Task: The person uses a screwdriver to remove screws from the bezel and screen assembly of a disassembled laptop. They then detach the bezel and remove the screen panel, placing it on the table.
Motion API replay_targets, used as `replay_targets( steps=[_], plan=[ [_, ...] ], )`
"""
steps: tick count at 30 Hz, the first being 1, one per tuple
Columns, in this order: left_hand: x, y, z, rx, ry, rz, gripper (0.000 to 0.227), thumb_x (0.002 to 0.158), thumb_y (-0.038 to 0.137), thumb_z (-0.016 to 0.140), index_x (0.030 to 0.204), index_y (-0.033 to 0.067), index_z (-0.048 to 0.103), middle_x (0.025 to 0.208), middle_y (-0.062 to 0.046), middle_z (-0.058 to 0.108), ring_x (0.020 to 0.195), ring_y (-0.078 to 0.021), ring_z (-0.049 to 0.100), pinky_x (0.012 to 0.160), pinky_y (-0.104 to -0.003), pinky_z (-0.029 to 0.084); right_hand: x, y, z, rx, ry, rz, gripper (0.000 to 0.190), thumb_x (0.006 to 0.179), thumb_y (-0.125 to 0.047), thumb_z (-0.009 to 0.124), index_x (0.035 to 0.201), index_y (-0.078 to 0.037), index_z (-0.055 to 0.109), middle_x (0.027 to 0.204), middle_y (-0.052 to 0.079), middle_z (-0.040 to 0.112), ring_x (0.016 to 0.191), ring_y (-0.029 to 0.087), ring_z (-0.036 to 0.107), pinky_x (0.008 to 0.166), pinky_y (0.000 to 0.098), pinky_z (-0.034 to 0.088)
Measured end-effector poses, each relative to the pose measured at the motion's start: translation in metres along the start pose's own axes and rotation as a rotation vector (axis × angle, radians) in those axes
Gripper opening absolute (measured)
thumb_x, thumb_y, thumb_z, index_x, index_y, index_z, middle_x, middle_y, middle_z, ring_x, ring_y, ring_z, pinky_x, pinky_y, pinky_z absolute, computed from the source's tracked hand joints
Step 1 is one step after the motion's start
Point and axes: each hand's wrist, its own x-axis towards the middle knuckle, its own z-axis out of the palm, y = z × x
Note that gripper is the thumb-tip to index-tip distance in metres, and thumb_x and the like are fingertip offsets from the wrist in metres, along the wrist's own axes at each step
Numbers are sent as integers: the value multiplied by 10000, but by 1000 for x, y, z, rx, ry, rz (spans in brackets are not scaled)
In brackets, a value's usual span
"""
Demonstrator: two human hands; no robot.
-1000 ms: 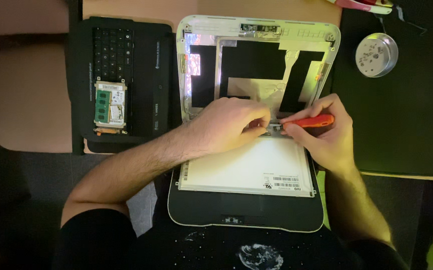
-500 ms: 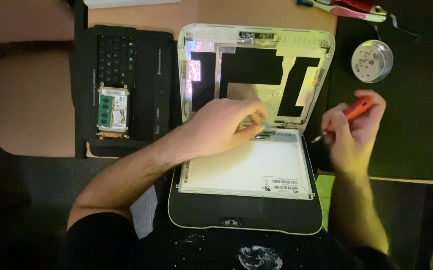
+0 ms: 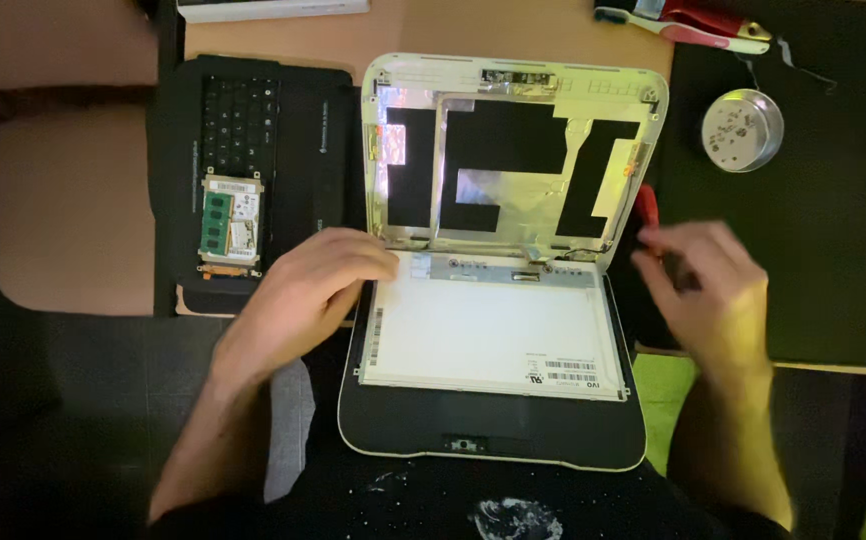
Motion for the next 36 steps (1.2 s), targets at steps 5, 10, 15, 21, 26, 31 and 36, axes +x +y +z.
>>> replay_targets(
  steps=[5, 10, 15, 21, 26, 31, 36],
  plan=[
    [-10, -10, 3, 114, 50, 91, 335, 1083, -174, 761, 1285, 80, 843, 1443, -130, 868, 1369, -369, 811, 1233, -577, 628, 16, -34, -19, 284, -262, -69, 239, 1020, -48, 928, 1259, -36, 919, 1214, 126, 905, 1086, 241, 865, 1052, 361, 725],
    [-5, -13, -4, 216, 31, 156, 221, 1108, -23, 878, 1308, 71, 873, 1458, -122, 872, 1316, -364, 818, 1197, -572, 636, 22, -16, -18, 443, -355, -111, 341, 944, -116, 971, 1273, -55, 903, 1271, 135, 917, 1141, 250, 910, 1085, 350, 770],
    [-9, -23, 0, 115, 96, 167, 170, 1203, 89, 760, 1336, 53, 860, 1472, -130, 872, 1269, -319, 799, 1161, -493, 612, 11, 5, -4, 439, -305, -130, 282, 996, -143, 939, 1274, -102, 928, 1429, 138, 825, 1300, 272, 843, 1199, 398, 701],
    [-20, -55, 30, -56, 381, 60, 134, 1125, 73, 863, 1184, 135, 966, 1258, -54, 939, 1137, -341, 862, 1101, -509, 700, 5, -13, 26, 503, -29, -94, 146, 1080, -213, 898, 1172, -125, 968, 1257, 120, 937, 1039, 345, 911, 945, 474, 706],
    [3, -41, 29, -145, 496, 23, 125, 1159, 22, 797, 1222, 9, 904, 1154, -144, 884, 1035, -421, 832, 1010, -564, 688, -12, 0, 54, 521, 206, -46, 202, 1129, -176, 867, 1161, -5, 968, 1006, 110, 897, 767, 269, 840, 800, 357, 678],
    [30, -18, 28, -188, 460, -81, 135, 1222, -22, 694, 1287, -38, 811, 1067, -204, 774, 995, -427, 789, 931, -559, 629, -39, 23, 73, 506, 377, 105, 245, 1161, -83, 884, 1251, 140, 839, 710, 145, 797, 566, 264, 750, 647, 367, 632],
    [52, -9, 34, -243, 415, -101, 150, 1224, -42, 699, 1331, -25, 804, 1038, -153, 724, 992, -322, 760, 950, -496, 615, -66, 46, 58, 525, 277, 175, 250, 1073, -90, 928, 1284, 23, 853, 912, 155, 878, 705, 156, 702, 715, 391, 591]
  ],
)
